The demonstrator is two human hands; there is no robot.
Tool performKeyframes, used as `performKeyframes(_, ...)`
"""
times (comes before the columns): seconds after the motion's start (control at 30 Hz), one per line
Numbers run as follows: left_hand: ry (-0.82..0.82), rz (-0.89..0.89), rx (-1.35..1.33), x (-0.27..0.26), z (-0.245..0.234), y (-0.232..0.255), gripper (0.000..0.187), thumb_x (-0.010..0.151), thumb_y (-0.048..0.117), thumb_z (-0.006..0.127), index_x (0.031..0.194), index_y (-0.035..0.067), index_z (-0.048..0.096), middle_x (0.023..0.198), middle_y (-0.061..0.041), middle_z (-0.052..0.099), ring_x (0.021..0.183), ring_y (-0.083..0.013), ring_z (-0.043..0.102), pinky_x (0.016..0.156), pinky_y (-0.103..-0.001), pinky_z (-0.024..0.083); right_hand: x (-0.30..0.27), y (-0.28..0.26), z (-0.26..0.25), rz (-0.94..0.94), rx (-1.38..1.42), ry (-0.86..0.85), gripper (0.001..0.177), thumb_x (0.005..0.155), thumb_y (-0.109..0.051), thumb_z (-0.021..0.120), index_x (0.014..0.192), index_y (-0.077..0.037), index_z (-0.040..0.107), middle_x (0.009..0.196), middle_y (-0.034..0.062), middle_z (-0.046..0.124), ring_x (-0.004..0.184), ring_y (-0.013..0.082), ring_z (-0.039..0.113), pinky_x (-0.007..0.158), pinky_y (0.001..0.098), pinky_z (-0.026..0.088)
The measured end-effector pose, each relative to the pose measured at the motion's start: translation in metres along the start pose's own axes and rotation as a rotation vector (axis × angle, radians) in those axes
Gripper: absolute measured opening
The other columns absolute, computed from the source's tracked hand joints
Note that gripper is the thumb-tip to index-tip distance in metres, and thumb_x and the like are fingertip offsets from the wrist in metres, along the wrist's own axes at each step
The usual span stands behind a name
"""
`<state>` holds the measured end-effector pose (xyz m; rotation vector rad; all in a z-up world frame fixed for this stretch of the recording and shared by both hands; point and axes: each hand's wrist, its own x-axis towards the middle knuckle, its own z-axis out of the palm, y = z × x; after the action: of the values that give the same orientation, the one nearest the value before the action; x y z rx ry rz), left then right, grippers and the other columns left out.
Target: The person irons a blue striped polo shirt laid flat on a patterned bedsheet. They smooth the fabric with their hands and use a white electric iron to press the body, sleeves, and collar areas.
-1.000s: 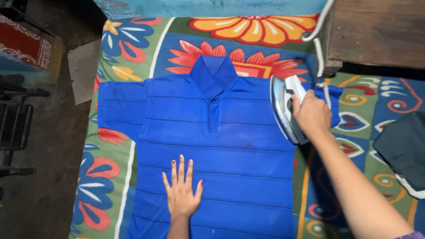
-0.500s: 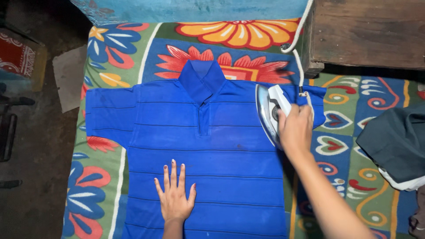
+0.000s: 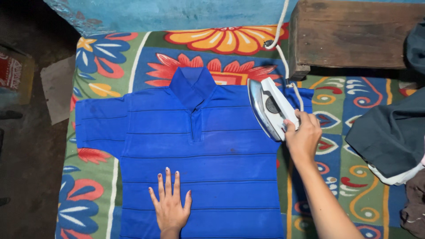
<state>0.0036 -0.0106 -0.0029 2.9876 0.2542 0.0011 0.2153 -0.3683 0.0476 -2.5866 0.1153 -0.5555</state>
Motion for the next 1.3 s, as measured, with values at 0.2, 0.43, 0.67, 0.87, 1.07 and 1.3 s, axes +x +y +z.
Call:
performKeyframes(0.2,0.061,0.025,-0.028,0.002,-0.002,0.0,0.075,0.089,0.052,0.048,0.155,0.021,0.032,0.166,-0.006,0.019,0.153,-0.031,0.016,0.118,-0.065,0.012,-0.018,0.003,-0.01,0.161,0.012,0.043,0.036,0.081,-0.016,0.088,0.108,0.003,0.074,0.096,0.0204,0.067,0.086,0.0383,0.065,0.081,0.0461,0.051)
performKeyframes(0.43,0.047,0.023,-0.024,-0.001,0.001,-0.002,0.074,0.089,0.052,0.047,0.154,0.02,0.033,0.166,-0.007,0.02,0.152,-0.0323,0.017,0.117,-0.066,0.012,-0.001,0.008,0.0,0.056,-0.004,0.103,0.035,0.082,-0.017,0.088,0.106,0.003,0.073,0.097,0.0192,0.066,0.085,0.0387,0.065,0.078,0.0449,0.051)
performKeyframes(0.67,0.066,0.027,-0.028,0.0,0.004,-0.001,0.074,0.089,0.052,0.047,0.155,0.02,0.032,0.167,-0.007,0.019,0.153,-0.0313,0.015,0.118,-0.066,0.011,-0.01,0.009,-0.01,0.094,-0.006,0.068,0.031,0.082,-0.017,0.088,0.102,0.003,0.074,0.095,0.0197,0.067,0.082,0.0384,0.066,0.076,0.0453,0.051)
performKeyframes(0.87,0.055,0.024,-0.028,0.0,0.003,-0.001,0.075,0.089,0.052,0.046,0.155,0.02,0.032,0.167,-0.007,0.019,0.153,-0.0318,0.016,0.118,-0.066,0.011,0.02,0.025,-0.019,-0.018,0.068,-0.052,0.028,0.086,-0.011,0.084,0.107,0.002,0.073,0.101,0.0184,0.069,0.085,0.035,0.069,0.078,0.0415,0.053)
performKeyframes(1.07,0.04,0.021,-0.019,0.001,0.002,-0.002,0.075,0.088,0.053,0.047,0.154,0.02,0.032,0.166,-0.007,0.019,0.152,-0.0322,0.016,0.117,-0.065,0.011,0.046,0.026,-0.05,-0.353,0.155,-0.268,0.029,0.081,0.001,0.076,0.109,-0.001,0.069,0.113,0.0136,0.072,0.105,0.0347,0.069,0.089,0.0409,0.054)
performKeyframes(1.3,0.075,0.023,-0.019,-0.001,0.004,-0.002,0.073,0.089,0.053,0.047,0.153,0.021,0.034,0.166,-0.006,0.021,0.152,-0.0311,0.017,0.117,-0.065,0.012,0.081,0.004,-0.055,-0.732,-0.019,-0.349,0.043,0.066,0.012,0.068,0.105,-0.005,0.067,0.123,0.009,0.067,0.122,0.031,0.065,0.1,0.0443,0.052)
